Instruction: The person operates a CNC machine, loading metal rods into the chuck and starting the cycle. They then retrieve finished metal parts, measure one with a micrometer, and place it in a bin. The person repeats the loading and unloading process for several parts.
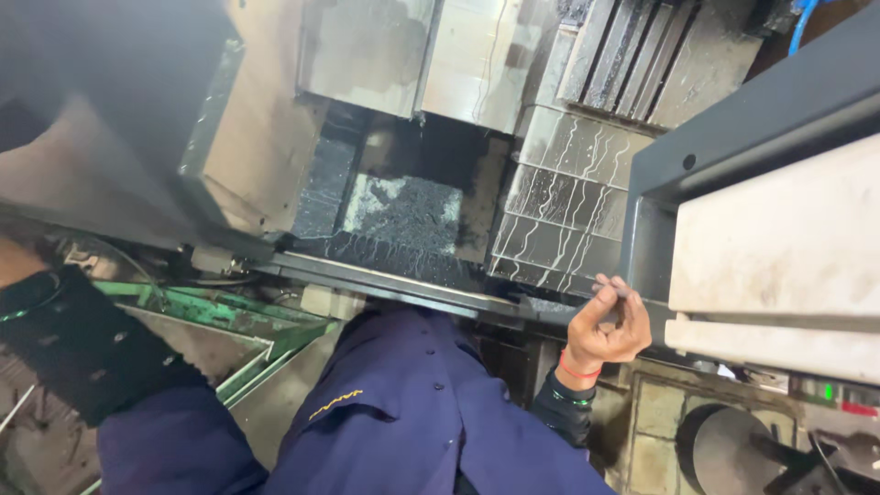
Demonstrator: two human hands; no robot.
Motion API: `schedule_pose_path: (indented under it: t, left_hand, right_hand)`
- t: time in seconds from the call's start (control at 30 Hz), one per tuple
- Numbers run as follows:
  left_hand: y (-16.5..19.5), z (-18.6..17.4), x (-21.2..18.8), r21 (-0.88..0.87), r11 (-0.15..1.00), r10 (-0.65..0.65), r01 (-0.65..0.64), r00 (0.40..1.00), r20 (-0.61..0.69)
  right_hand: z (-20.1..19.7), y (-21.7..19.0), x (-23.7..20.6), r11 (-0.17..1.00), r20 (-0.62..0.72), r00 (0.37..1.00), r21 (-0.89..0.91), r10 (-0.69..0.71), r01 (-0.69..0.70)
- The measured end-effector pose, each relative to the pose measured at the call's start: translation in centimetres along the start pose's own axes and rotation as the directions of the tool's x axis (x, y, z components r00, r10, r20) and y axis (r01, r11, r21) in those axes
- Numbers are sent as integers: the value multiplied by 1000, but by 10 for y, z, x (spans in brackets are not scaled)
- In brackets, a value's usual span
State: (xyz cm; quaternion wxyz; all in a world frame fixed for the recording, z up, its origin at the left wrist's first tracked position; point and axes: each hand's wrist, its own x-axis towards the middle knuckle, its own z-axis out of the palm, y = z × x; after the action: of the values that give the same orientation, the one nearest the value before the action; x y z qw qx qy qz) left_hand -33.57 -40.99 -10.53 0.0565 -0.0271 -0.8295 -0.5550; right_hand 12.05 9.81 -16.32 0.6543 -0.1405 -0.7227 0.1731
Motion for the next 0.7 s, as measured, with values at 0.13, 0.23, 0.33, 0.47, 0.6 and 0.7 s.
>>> schedule_pose_path:
  t: [0.13, 0.23, 0.33, 0.47, 0.6, 0.7]
  left_hand:
    - [3, 6, -5, 72, 997, -29, 30, 999, -22]
    - [2, 8, -7, 114, 993, -33, 37, 999, -40]
    - [1, 8, -9, 152, 987, -41, 49, 998, -56]
    - [-4, 9, -11, 197, 979, -35, 50, 996, -80]
    - [-12, 9, -11, 261, 964, -16, 43, 994, -107]
    - [-18, 12, -14, 345, 938, 25, 24, 990, -138]
  right_hand:
    - [3, 11, -13, 1000, -102, 995, -1, 21, -21]
    - [-4, 14, -21, 995, -103, 990, -11, 100, -102]
    - [-10, 16, -27, 983, -102, 979, -30, 179, -182]
    - [-10, 20, -27, 995, -150, 983, -6, 101, -103]
    - [-6, 14, -23, 993, -163, 980, -12, 111, -114]
    - [-5, 6, -16, 992, -136, 983, 14, 123, -122]
